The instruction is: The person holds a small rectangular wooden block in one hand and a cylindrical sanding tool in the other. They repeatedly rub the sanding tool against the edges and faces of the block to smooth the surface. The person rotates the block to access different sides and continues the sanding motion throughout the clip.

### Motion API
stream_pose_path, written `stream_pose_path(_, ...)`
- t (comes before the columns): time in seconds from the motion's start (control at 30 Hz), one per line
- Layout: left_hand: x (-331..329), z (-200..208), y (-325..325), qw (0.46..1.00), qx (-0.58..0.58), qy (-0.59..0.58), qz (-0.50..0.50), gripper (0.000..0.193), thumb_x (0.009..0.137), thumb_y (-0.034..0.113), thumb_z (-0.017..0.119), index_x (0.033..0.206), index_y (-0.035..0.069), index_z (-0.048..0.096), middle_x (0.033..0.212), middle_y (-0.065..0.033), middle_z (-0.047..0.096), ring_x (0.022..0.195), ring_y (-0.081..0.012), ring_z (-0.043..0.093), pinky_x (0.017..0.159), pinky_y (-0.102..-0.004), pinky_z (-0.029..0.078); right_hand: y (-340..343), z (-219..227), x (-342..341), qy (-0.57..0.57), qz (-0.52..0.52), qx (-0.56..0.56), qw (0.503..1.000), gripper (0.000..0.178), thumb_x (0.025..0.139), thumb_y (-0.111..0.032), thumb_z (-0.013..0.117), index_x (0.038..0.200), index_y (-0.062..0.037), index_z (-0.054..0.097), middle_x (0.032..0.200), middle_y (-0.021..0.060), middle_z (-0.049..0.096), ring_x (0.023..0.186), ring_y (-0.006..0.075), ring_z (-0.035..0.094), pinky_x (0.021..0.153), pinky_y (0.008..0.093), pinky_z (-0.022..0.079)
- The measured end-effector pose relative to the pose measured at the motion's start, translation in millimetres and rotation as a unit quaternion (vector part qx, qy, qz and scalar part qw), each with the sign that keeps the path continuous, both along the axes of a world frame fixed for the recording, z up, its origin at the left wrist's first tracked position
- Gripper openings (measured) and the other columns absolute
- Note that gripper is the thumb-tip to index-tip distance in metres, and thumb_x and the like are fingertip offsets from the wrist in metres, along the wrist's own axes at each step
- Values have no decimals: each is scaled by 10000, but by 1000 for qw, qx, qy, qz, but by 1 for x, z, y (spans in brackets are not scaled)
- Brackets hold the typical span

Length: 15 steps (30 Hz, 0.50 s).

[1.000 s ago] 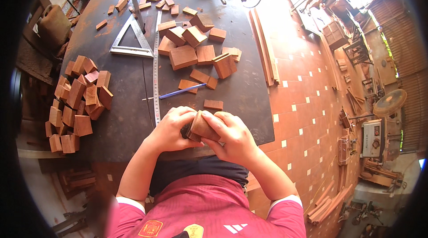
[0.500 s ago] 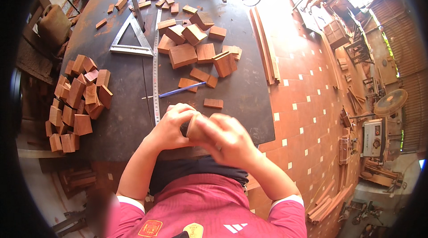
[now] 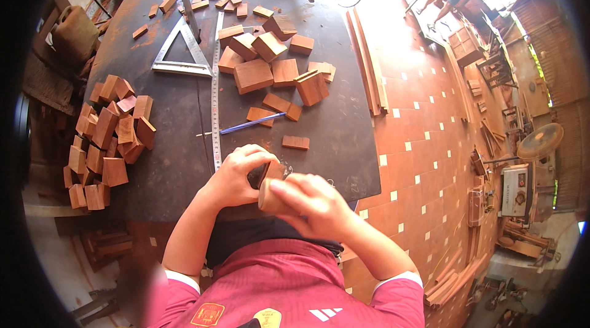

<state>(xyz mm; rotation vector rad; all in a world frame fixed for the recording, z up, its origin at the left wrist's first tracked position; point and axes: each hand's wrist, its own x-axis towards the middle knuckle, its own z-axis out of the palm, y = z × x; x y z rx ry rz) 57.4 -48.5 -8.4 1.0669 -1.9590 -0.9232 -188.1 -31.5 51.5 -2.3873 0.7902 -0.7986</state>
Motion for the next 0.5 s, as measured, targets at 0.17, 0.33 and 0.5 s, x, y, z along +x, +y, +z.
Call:
stream_pose_path(0.17,0,5,0,1000,4,13,-3,590,653,206,950,1180,88,714,1162,-122,711,1122,-353,682,1010,-465,529,-8,-16,-8,-43,-47,-1,998,700,781,-87,911,1426,-29,645,1237,244,679,1065,436,702,923,483,588)
stream_pose_path(0.33,-1,7,-2,1000,-6,3,-2,661,645,321,1004,1190,87,715,1165,-122,718,1119,-356,686,1007,-466,542,-8,-12,-7,-42,-25,-17,999,718,781,-85,910,1442,-28,634,1227,243,679,1043,432,704,906,480,593)
stream_pose_path(0.5,0,2,0,1000,6,12,1,645,661,300,995,1198,81,714,1151,-134,722,1114,-362,688,1009,-464,545,1,1,-4,-11,17,31,999,697,803,-116,902,1440,-26,632,1231,242,680,1095,432,699,939,487,589)
